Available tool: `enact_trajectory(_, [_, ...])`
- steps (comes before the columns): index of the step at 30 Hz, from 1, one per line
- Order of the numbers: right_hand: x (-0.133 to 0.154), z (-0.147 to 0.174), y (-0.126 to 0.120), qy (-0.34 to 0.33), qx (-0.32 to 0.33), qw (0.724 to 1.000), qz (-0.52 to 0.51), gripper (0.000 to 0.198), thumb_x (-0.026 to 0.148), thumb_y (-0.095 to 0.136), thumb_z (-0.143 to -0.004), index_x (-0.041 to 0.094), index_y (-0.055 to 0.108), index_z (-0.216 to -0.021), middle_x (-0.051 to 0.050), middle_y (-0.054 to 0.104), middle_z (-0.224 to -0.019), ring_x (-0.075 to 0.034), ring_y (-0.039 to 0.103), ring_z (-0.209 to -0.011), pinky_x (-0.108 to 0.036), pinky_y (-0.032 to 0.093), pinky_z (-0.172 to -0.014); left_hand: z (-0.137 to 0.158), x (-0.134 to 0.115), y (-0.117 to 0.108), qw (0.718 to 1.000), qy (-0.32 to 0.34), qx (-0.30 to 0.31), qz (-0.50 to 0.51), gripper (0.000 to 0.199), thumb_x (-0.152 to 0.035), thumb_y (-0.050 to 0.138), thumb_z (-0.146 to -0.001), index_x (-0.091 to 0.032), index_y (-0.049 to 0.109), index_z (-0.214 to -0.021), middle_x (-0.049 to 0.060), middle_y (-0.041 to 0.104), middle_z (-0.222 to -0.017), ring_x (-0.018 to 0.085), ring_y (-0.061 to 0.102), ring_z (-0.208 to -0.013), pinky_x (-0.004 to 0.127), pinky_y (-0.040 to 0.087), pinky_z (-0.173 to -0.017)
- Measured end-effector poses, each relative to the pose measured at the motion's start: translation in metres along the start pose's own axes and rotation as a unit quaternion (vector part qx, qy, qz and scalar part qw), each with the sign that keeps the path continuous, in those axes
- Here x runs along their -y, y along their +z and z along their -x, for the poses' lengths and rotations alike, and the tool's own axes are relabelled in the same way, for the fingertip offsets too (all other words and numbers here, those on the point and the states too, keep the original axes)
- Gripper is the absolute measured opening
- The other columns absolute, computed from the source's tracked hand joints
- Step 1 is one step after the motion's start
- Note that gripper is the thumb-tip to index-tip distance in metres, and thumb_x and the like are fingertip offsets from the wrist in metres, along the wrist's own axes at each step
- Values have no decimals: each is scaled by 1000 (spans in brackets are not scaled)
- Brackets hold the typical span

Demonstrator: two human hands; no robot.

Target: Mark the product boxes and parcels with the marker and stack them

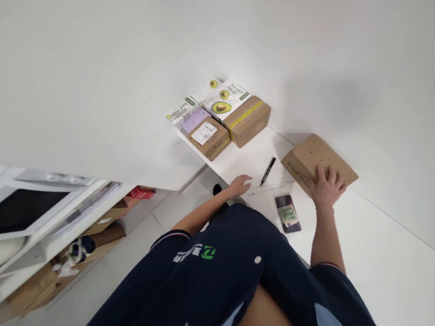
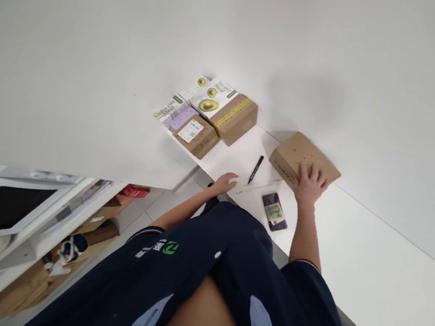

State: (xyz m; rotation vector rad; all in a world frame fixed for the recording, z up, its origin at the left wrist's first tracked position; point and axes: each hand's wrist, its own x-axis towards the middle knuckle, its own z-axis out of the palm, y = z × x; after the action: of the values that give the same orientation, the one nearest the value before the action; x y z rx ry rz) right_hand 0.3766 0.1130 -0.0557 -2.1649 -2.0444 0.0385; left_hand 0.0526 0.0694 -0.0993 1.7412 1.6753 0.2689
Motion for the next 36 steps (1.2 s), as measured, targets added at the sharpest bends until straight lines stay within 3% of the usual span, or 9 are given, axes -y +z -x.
enact_trajectory(5, [-29, -12, 5, -36, -12, 999, -12, 52, 32, 60, -92, 24, 58, -144, -18, 44, -155, -38, 33, -140, -61, 25, -112, 2, 50, -72, 971, -103, -204, -73, 50, -29, 53, -92, -14, 58, -139, 20, 53, -146, 28, 46, -141, 47, 34, -118])
enact_trajectory(8, [-31, -12, 4, -33, -9, 999, -6, 56, 33, 63, -90, 24, 55, -145, -17, 43, -156, -38, 33, -141, -62, 25, -112, -9, 70, -123, 942, -168, -254, -141, 75, -47, 64, -87, -18, 43, -153, 21, 30, -162, 36, 27, -152, 52, 25, -121])
enact_trajectory(12, [-29, -14, 1, -17, 9, 1000, 1, 54, 39, 58, -93, 25, 55, -145, -15, 41, -157, -38, 31, -142, -62, 27, -111, -29, 89, -172, 950, -209, -161, -165, 110, -65, 73, -75, -22, 23, -162, 23, 4, -170, 45, 4, -156, 63, 15, -121])
enact_trajectory(16, [-27, -17, -1, -3, 36, 999, 4, 53, 45, 52, -96, 26, 54, -145, -13, 41, -158, -37, 30, -143, -61, 28, -111, -41, 92, -188, 953, -242, -75, -167, 118, -70, 73, -71, -24, 17, -163, 23, 2, -170, 49, 8, -155, 64, 20, -119])
enact_trajectory(20, [-30, -19, -2, 7, 37, 999, -11, 52, 48, 46, -98, 28, 55, -146, -12, 42, -158, -37, 29, -145, -62, 27, -112, -36, 74, -176, 941, -272, -80, -183, 116, -74, 67, -73, -24, 16, -164, 24, 8, -169, 51, 17, -152, 63, 26, -116])
enact_trajectory(24, [-26, -21, -6, 11, 17, 999, -40, 52, 51, 43, -99, 26, 59, -142, -15, 41, -159, -40, 28, -146, -64, 26, -112, -9, 39, -135, 925, -316, -118, -172, 109, -76, 60, -78, -24, 18, -164, 26, 16, -167, 51, 28, -146, 60, 30, -113])
enact_trajectory(29, [36, -17, -4, -11, -46, 990, -132, 55, 51, 45, -98, 21, 57, -142, -20, 45, -154, -42, 36, -143, -66, 31, -110, 44, -12, -70, 950, -254, -77, -166, 108, -75, 63, -77, -24, 22, -163, 29, 24, -163, 54, 35, -140, 63, 33, -109])
enact_trajectory(33, [116, 11, 18, -37, 151, 956, -249, 62, 52, 40, -100, 14, 49, -148, -21, 60, -139, -33, 60, -123, -49, 46, -106, 75, -25, -41, 980, -195, -2, -28, 99, -66, 63, -84, -28, 18, -164, 25, 46, -149, 46, 54, -128, 57, 43, -103])
enact_trajectory(36, [153, 39, 35, -25, 278, 925, -259, 82, 59, 55, -92, 10, 36, -155, -24, 59, -141, -38, 60, -124, -50, 47, -105, 81, -12, -30, 978, -177, -35, 107, 106, -52, 69, -85, -20, 6, -165, 24, 53, -146, 39, 58, -128, 50, 46, -105])
